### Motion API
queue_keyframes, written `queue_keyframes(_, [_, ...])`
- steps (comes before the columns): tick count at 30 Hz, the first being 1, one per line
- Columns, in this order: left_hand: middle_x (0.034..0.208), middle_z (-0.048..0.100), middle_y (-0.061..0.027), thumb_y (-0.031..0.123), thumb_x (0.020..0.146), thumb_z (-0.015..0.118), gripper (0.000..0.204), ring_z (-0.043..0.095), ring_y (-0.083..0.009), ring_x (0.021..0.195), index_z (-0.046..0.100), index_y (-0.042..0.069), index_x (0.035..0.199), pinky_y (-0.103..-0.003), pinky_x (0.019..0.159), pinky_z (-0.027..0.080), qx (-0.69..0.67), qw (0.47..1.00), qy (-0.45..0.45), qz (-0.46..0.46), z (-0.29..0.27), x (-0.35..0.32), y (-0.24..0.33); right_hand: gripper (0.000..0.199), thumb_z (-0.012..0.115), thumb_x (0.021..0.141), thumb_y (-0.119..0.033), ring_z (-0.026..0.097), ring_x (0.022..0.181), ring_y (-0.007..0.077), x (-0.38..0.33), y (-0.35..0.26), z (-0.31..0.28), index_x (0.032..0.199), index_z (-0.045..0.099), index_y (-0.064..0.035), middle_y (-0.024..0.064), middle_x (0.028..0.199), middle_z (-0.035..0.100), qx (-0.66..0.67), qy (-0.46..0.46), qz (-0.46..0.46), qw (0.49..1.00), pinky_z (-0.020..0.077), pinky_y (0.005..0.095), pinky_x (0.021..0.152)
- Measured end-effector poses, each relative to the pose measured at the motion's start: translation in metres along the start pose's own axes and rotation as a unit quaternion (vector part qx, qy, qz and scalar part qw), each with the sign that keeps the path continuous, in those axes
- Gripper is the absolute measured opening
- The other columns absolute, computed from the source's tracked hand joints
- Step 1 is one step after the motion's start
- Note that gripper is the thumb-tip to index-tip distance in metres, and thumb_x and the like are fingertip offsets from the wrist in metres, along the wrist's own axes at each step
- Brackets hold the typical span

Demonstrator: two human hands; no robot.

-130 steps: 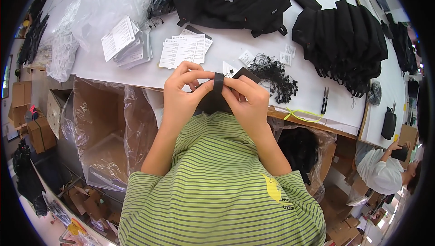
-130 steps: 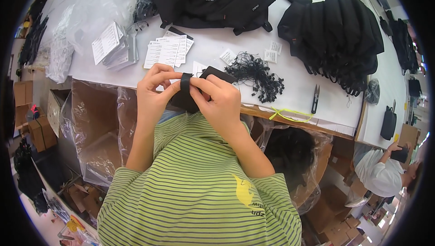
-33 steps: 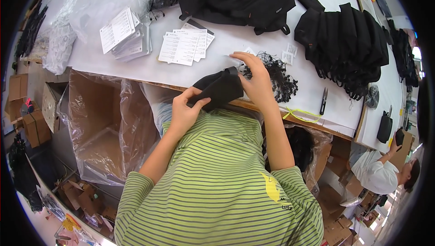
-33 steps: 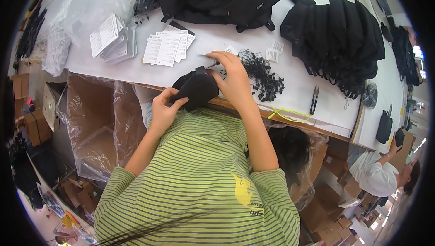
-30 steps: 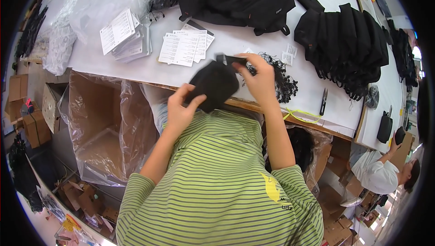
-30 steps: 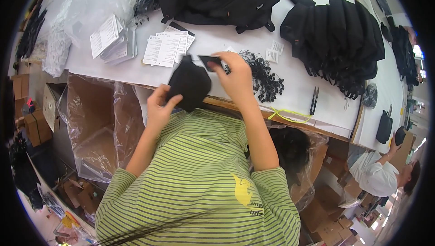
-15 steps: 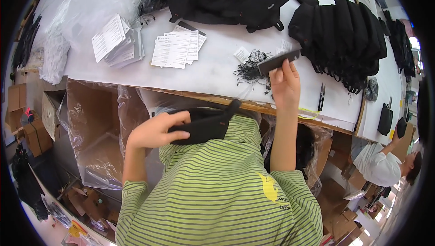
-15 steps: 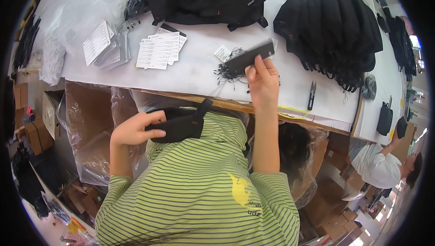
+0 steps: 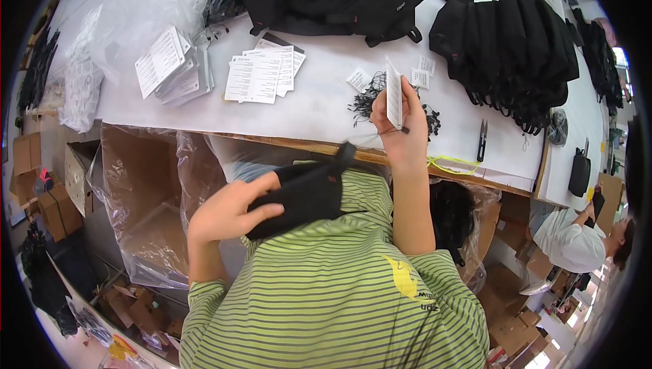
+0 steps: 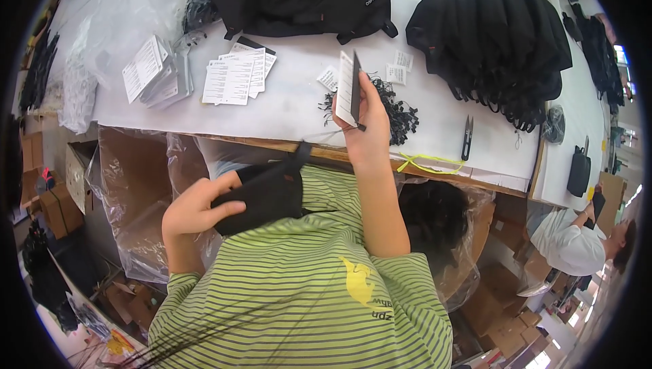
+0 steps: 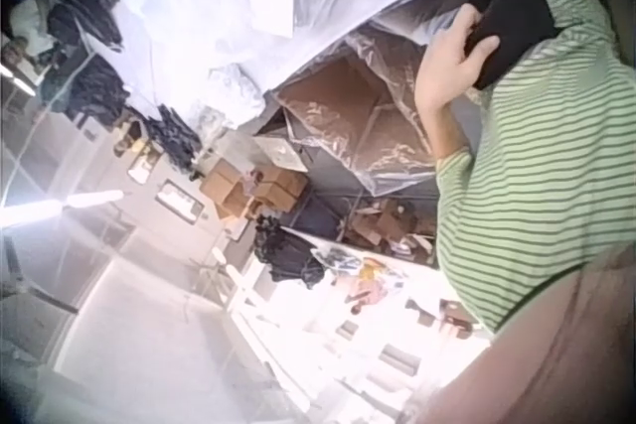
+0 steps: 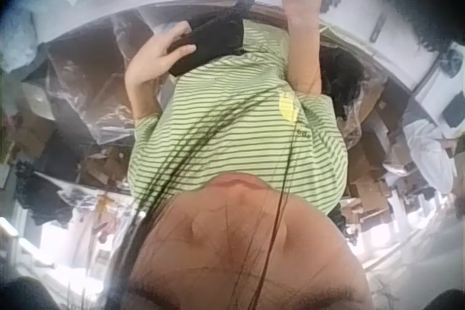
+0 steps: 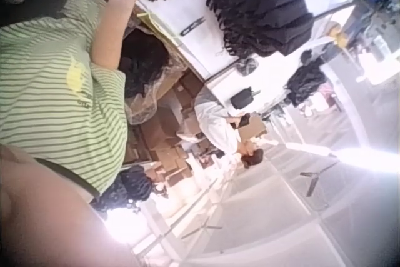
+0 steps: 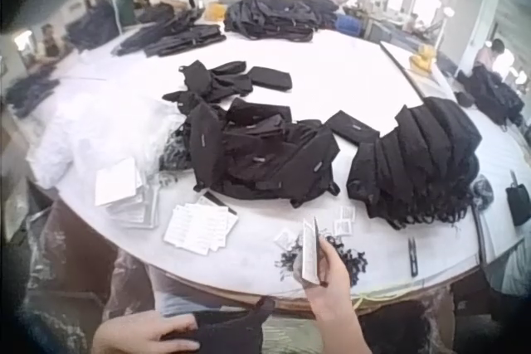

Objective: Attaching tags and plastic fasteners to black textile pouches for assembly and inspection.

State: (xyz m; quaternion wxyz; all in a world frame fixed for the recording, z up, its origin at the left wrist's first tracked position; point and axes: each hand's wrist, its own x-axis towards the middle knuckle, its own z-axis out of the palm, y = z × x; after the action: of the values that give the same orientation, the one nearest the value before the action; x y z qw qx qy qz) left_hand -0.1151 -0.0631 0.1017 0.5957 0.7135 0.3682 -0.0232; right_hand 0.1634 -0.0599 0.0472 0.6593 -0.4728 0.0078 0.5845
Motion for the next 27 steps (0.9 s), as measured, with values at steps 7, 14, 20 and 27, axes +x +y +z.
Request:
queue_keyframes(7, [0.068,0.053,-0.0203,0.014,0.082,0.062,0.022,0.052,-0.0399,0.062,0.049,0.002,0.095,-0.039,0.053,0.039,0.1,0.99,0.099,0.019,0.012,0.004,0.004,0.027,0.05,0.096,-0.03,0.053,0.065,0.0046,0.014,0.016,0.0,0.089,0.06,-0.007,-0.0012,0.078,0.06,-0.109,0.073,-0.153,0.979,0.0384,0.0221,0.054])
queue_keyframes(14, [0.067,0.053,-0.0203,0.014,0.082,0.062,0.021,0.052,-0.0396,0.061,0.049,0.002,0.094,-0.039,0.052,0.039,0.086,0.992,0.089,0.008,0.011,0.0,0.006,0.037,0.051,0.097,-0.029,0.027,0.049,-0.0001,0.026,0.022,-0.012,0.071,0.052,-0.004,-0.0073,0.057,0.039,-0.3,0.077,-0.36,0.88,0.0194,0.0215,0.043])
queue_keyframes(20, [0.066,0.052,-0.02,0.014,0.082,0.062,0.02,0.052,-0.0392,0.06,0.05,0.003,0.092,-0.039,0.052,0.039,0.1,0.99,0.099,0.019,0.008,0.004,0.007,0.039,0.051,0.097,-0.032,0.034,0.051,0.0,0.028,0.018,-0.014,0.074,0.058,-0.0008,-0.0055,0.062,0.049,-0.259,0.076,-0.329,0.905,0.0261,0.0195,0.044])
queue_keyframes(27, [0.068,0.054,-0.0203,0.014,0.082,0.062,0.02,0.054,-0.04,0.063,0.05,0.004,0.093,-0.04,0.053,0.04,0.115,0.99,0.078,0.012,0.01,0.007,0.008,0.035,0.049,0.096,-0.033,0.047,0.048,0.0053,0.022,0.017,-0.011,0.084,0.063,-0.0032,-0.0014,0.066,0.057,-0.205,0.098,-0.208,0.951,0.0354,0.0216,0.04])
